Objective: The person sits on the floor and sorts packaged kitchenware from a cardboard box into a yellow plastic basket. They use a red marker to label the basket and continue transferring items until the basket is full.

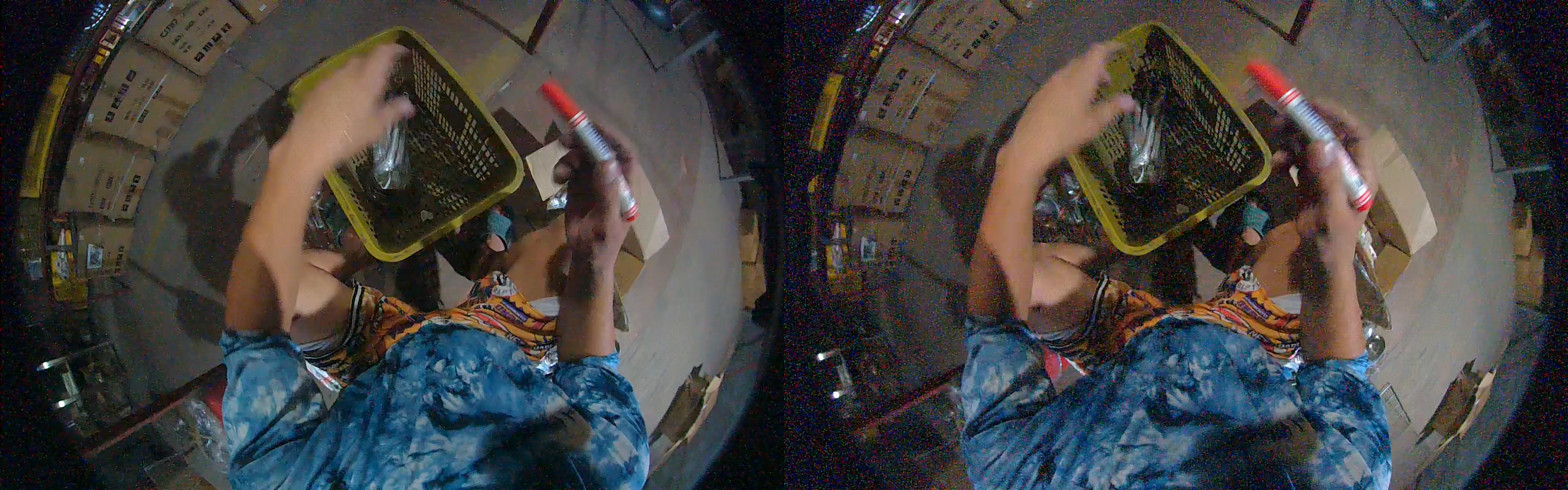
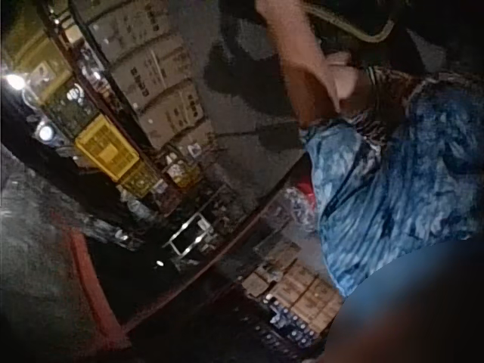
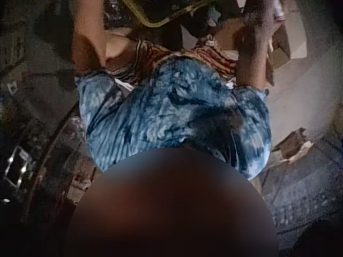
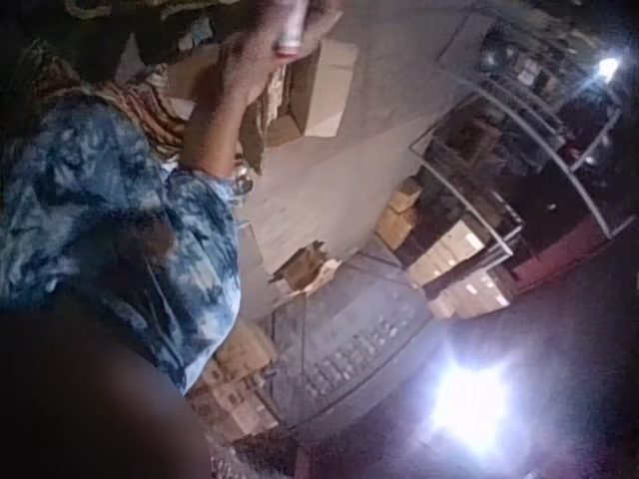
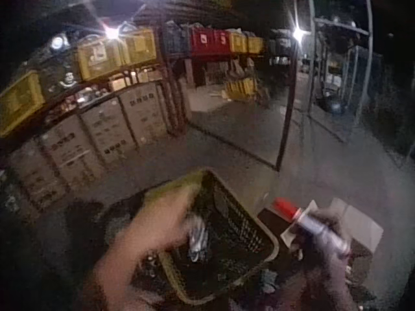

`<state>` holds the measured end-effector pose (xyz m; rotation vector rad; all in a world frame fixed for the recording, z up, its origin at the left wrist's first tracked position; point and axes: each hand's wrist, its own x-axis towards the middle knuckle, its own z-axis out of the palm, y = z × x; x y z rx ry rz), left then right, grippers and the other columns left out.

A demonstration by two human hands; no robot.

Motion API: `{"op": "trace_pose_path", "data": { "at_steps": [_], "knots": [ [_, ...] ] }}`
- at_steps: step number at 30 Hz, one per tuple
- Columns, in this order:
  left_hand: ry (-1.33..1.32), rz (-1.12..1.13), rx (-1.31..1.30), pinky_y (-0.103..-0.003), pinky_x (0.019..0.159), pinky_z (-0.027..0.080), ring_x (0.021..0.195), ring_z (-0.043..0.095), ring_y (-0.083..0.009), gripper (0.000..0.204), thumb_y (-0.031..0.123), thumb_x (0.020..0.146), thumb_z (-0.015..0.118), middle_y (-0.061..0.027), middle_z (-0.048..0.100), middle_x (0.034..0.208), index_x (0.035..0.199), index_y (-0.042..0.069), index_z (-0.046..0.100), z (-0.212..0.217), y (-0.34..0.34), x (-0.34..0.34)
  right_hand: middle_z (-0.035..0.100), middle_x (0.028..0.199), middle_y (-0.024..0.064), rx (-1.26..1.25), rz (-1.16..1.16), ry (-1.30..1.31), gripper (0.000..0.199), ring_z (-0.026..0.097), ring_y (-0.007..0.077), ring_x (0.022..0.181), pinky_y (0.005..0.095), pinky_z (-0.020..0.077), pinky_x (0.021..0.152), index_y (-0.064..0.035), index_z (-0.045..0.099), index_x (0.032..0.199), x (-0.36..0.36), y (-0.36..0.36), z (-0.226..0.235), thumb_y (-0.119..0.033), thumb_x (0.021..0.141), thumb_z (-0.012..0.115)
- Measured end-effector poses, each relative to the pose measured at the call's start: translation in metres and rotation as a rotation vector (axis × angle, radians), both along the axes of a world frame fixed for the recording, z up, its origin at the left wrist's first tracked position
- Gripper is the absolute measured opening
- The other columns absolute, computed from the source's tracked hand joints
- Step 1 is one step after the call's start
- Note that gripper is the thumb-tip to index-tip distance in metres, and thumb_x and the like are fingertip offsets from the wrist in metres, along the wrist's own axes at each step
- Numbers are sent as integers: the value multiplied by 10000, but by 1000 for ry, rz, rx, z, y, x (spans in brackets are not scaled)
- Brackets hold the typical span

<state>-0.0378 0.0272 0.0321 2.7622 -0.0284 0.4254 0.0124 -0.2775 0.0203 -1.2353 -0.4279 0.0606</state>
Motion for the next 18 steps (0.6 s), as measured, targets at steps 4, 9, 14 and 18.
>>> {"op": "trace_pose_path", "data": {
  "at_steps": [4, 9, 14, 18],
  "knots": [
    [330, 353, -334, -437, 1004, 471, 1215, 603, -349, 596, 352, 947, 665, -245, 622, 1307, 1395, 3, 484, -85, 66, 62, 656, 1086, 213, 90, -238, -60, 445, 640, 197, 817, 303, 536, 680, 7, 507, 1318, 24, 2, -6, -280, 989, 592],
    [495, 599, -878, -413, 997, 461, 1231, 586, -325, 629, 377, 896, 709, -208, 616, 1336, 1354, -24, 549, -235, 94, 86, 622, 1137, 239, 15, -354, 3, 469, 633, 197, 813, 284, 527, 658, -1, 471, 1356, 28, -8, -12, -292, 999, 563],
    [588, 628, -1000, -440, 936, 490, 1095, 647, -345, 533, 357, 862, 717, -201, 683, 1205, 1225, -28, 647, -379, 107, 86, 597, 1202, 193, 37, -496, 98, 563, 613, 228, 861, 292, 524, 681, 6, 433, 1405, 29, -20, -16, -379, 1009, 543],
    [734, 730, -1056, -458, 908, 505, 1020, 674, -378, 527, 322, 806, 777, -221, 697, 1159, 1190, -23, 671, -469, 117, 69, 585, 1302, 180, 293, 1, 147, 567, 488, 168, 821, 301, 448, 722, 12, 422, 1445, 35, -30, -15, -383, 1044, 485]
  ]
}}
